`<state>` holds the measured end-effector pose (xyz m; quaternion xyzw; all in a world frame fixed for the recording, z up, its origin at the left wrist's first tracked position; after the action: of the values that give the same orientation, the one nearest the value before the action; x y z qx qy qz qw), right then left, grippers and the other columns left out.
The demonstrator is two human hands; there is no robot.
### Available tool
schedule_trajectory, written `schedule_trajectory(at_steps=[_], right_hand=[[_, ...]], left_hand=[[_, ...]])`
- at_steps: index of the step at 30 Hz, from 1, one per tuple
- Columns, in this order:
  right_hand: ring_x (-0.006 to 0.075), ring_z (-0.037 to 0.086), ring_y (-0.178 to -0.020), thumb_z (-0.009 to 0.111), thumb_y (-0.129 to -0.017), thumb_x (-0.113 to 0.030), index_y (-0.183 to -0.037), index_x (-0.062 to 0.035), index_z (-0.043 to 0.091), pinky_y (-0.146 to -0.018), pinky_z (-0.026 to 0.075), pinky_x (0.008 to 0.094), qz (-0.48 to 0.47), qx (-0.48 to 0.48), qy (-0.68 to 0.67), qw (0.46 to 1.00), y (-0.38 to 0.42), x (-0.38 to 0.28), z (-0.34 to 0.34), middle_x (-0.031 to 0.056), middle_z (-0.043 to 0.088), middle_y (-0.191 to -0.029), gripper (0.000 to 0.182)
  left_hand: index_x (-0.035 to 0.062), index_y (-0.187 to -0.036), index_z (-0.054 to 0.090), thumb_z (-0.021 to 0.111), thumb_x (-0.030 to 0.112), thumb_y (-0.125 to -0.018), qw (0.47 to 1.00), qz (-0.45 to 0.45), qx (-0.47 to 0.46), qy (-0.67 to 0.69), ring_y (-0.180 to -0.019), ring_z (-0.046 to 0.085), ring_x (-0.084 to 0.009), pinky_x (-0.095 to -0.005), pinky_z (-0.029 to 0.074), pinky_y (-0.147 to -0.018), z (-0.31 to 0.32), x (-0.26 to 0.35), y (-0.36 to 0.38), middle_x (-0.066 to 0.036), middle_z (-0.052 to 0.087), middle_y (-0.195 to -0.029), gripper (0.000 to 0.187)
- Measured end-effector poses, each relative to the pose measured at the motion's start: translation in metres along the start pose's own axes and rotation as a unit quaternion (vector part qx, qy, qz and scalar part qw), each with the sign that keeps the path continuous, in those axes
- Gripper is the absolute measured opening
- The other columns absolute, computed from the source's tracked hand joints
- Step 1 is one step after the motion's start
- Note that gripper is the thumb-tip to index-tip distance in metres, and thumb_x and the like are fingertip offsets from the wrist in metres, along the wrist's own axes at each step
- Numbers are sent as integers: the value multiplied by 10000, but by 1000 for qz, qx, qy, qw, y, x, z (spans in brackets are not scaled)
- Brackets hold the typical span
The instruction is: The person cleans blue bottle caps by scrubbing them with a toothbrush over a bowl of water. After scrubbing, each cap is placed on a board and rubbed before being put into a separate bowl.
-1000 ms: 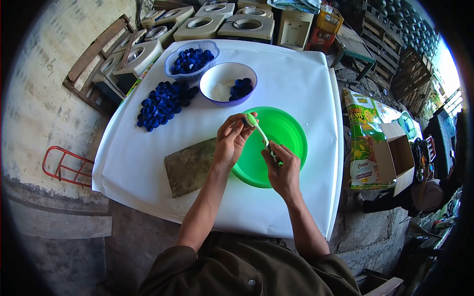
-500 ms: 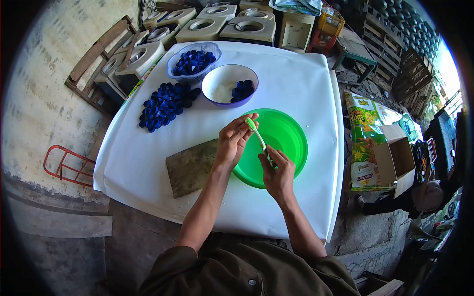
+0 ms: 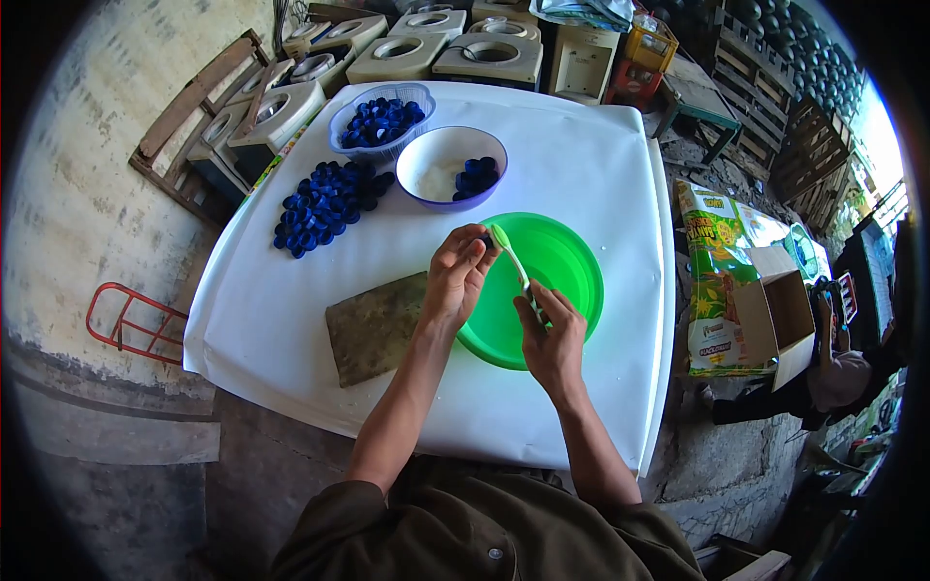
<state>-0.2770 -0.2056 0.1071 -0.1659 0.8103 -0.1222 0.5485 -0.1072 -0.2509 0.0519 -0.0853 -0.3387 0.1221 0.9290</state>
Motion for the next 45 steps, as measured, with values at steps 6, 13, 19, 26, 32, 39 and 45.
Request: schedule_trajectory(at_steps=[6, 13, 19, 26, 32, 39, 45], right_hand=[[240, 602, -598, 708, -880, -31, -1104, 37, 689, -551, 465, 363, -13, -4, -3, 1000, 6, -1, -1, 149, 644, -792, 234], [258, 599, -602, 713, -877, -37, -1111, 33, 690, -557, 467, 364, -11, -1, 0, 1000, 2, -2, -1, 153, 635, -783, 245], [236, 607, -609, 723, -876, -43, -1113, 45, 689, -562, 471, 357, 31, 7, 9, 999, -5, 7, -10, 158, 639, -791, 255], [242, 608, -622, 731, -867, -41, -1121, 44, 690, -572, 474, 352, 23, -10, -19, 1000, 5, 9, -1, 156, 649, -804, 271], [243, 599, -606, 727, -870, -41, -1123, 42, 691, -554, 465, 360, 11, -9, 1, 1000, -4, -2, 0, 149, 641, -793, 269], [235, 589, -595, 717, -882, -44, -1127, 38, 691, -543, 459, 359, 17, 3, 7, 1000, -7, -1, 0, 152, 642, -792, 259], [237, 610, -613, 714, -887, -51, -1127, 37, 691, -552, 469, 348, 7, -7, 3, 1000, 1, 5, 6, 163, 646, -808, 257]], left_hand=[[2, -1163, 560, 680, 75, -942, 999, 15, 31, 31, -1081, 642, -226, -318, 526, -1008, -4, 3, -5, -135, 635, -1143, 262], [-4, -1165, 555, 675, 61, -942, 999, 10, 22, 26, -1094, 643, -237, -327, 529, -1013, -4, -1, -2, -159, 624, -1165, 261], [-38, -1160, 603, 651, 69, -960, 1000, -7, 14, 5, -1071, 663, -239, -327, 545, -991, 2, -2, -1, -169, 661, -1159, 232], [-21, -1246, 604, 602, 157, -1003, 999, 20, -10, -29, -1125, 642, -245, -340, 515, -1026, -1, 0, -1, -188, 639, -1248, 302], [-26, -1283, 579, 544, 168, -1032, 1000, 13, -3, 0, -1141, 641, -253, -347, 513, -1035, 6, 3, -1, -239, 615, -1273, 319], [-42, -1292, 566, 508, 174, -1050, 1000, 19, -23, -4, -1156, 632, -249, -359, 516, -1034, 15, 8, -1, -227, 604, -1301, 330], [-24, -1354, 519, 485, 196, -1059, 999, 21, -19, 23, -1168, 623, -253, -345, 505, -1027, 4, 9, 0, -262, 557, -1357, 370]])
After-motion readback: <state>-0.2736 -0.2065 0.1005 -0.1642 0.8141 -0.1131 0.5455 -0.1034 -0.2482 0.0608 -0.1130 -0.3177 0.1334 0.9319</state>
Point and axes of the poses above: each hand's wrist, its own y-axis away from the middle knuckle, its own z-axis out of the palm, x = y × z, the point moved 9 cm from there along -y, towards the middle knuckle
